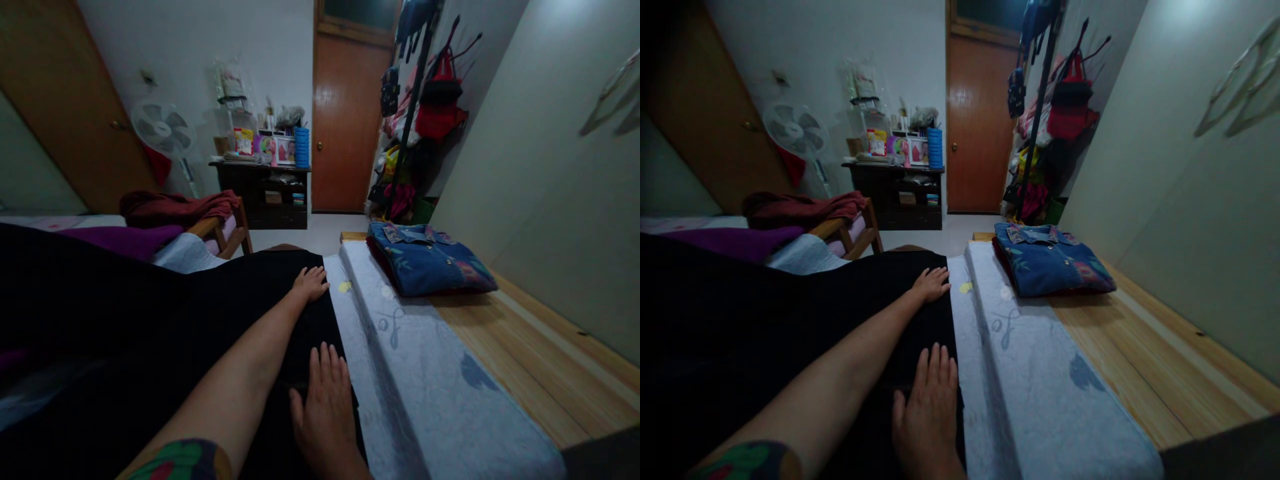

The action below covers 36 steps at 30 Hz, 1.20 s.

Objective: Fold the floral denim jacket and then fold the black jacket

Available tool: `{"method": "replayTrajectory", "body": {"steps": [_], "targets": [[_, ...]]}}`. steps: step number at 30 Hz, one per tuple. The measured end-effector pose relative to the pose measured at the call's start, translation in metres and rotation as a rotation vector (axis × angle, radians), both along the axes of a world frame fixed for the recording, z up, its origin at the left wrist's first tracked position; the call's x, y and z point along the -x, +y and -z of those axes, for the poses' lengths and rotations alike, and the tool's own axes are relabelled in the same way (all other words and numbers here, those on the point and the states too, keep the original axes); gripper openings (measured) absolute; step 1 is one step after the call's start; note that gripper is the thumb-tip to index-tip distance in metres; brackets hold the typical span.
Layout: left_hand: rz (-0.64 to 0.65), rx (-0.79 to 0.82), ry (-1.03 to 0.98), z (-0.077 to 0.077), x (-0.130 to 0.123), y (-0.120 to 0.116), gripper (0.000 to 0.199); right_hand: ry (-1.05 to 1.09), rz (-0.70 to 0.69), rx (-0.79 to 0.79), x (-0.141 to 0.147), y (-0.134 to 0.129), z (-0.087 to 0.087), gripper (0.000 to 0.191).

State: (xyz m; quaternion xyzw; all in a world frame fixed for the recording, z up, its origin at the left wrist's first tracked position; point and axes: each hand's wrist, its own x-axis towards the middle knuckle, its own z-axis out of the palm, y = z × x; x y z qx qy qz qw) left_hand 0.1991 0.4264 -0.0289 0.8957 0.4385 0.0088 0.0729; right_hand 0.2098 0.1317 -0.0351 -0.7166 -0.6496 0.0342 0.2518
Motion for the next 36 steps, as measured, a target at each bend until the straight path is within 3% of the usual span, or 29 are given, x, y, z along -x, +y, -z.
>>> {"method": "replayTrajectory", "body": {"steps": [4, 8, 12, 17, 24, 30, 36], "targets": [[0.028, 0.038, 0.004, -0.006, 0.013, -0.013, 0.060, 0.003, -0.012, 0.073, -0.001, 0.001, -0.007, 0.067], [0.050, 0.068, 0.002, -0.013, 0.052, -0.047, 0.061, -0.012, -0.010, 0.126, 0.000, 0.002, -0.014, 0.066], [0.021, 0.078, -0.026, -0.015, 0.108, -0.097, 0.059, -0.038, -0.019, 0.115, 0.000, 0.002, -0.018, 0.064], [-0.121, 0.051, -0.009, -0.019, 0.176, -0.173, 0.061, -0.085, -0.031, 0.069, 0.001, 0.001, -0.020, 0.062], [-0.268, 0.000, 0.124, -0.046, 0.250, -0.258, 0.056, -0.155, -0.026, 0.058, 0.003, -0.001, -0.020, 0.061], [-0.419, -0.347, 0.237, -0.072, 0.302, -0.293, 0.064, -0.220, -0.029, 0.033, 0.003, -0.003, -0.016, 0.061], [-0.681, -0.324, 0.157, -0.091, 0.320, -0.299, 0.063, -0.229, -0.017, 0.033, 0.005, -0.004, -0.017, 0.060]]}}
